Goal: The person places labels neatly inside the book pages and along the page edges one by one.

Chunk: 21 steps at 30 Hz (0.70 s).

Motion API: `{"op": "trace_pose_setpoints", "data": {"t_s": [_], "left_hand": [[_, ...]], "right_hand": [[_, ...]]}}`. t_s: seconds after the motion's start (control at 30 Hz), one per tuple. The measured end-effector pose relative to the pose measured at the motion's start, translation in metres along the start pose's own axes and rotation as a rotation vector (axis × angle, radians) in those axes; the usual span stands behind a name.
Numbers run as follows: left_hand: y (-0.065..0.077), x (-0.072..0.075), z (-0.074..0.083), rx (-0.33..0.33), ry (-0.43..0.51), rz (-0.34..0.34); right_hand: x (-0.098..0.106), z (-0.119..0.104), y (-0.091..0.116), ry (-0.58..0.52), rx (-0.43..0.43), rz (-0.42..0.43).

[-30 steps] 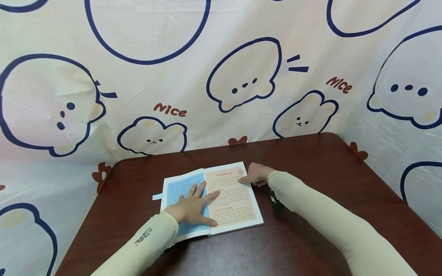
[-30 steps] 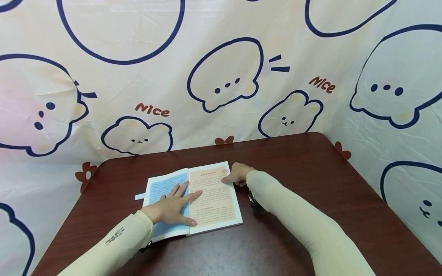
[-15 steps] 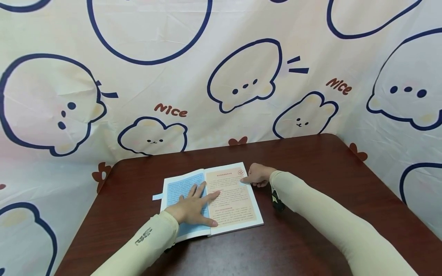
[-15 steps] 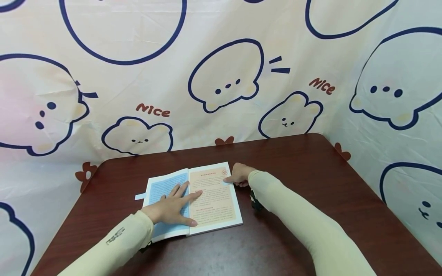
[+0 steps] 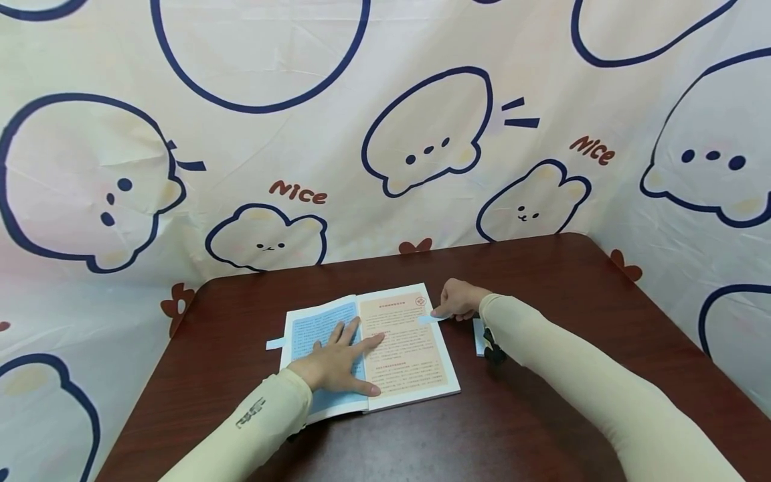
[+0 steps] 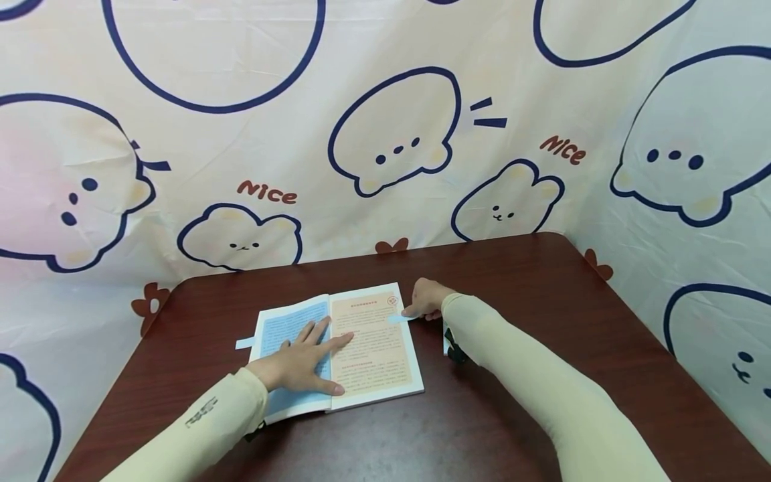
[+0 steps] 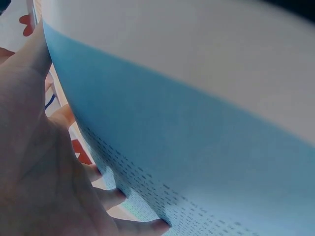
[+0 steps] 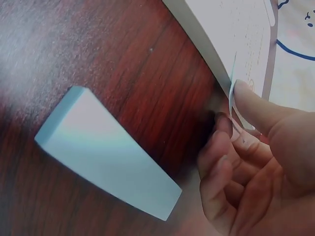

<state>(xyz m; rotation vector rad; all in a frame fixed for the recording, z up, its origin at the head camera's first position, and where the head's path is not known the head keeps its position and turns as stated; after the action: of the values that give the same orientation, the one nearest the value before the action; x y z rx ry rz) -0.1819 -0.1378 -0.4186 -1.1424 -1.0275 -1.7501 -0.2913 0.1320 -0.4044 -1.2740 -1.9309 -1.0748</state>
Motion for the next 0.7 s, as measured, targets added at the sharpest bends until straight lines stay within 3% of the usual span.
{"op": "trace_pose_setpoints", "data": {"t_s": [0.13, 0.47, 0.7], "left_hand": [[0.001, 0.001, 0.0, 0.001, -0.006, -0.001], [0.001, 0.003, -0.001, 0.01, -0.02, -0.005], [0.0, 0.001, 0.001, 0.003, -0.016, -0.007]], "right_hand": [[0.001, 0.001, 0.001, -0.006, 0.011, 0.003], [-0.016, -0.002, -0.005, 0.106, -0.026, 0.05], [-0.008, -0.002, 0.0, 0.012, 0.018, -0.025]]}}
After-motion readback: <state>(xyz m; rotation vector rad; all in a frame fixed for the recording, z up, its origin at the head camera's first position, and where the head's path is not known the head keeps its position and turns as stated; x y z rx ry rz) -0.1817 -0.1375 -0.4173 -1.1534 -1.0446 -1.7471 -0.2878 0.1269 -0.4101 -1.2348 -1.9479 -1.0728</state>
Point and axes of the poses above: each hand's wrist, its own y-axis away from the middle knuckle, its own x-axis out of the back of the hand, z = x × y, the point moved 2 cm from there along -y, towards the middle knuckle, and after that the axes turned 9 degrees about z, right-handed, at the moved point
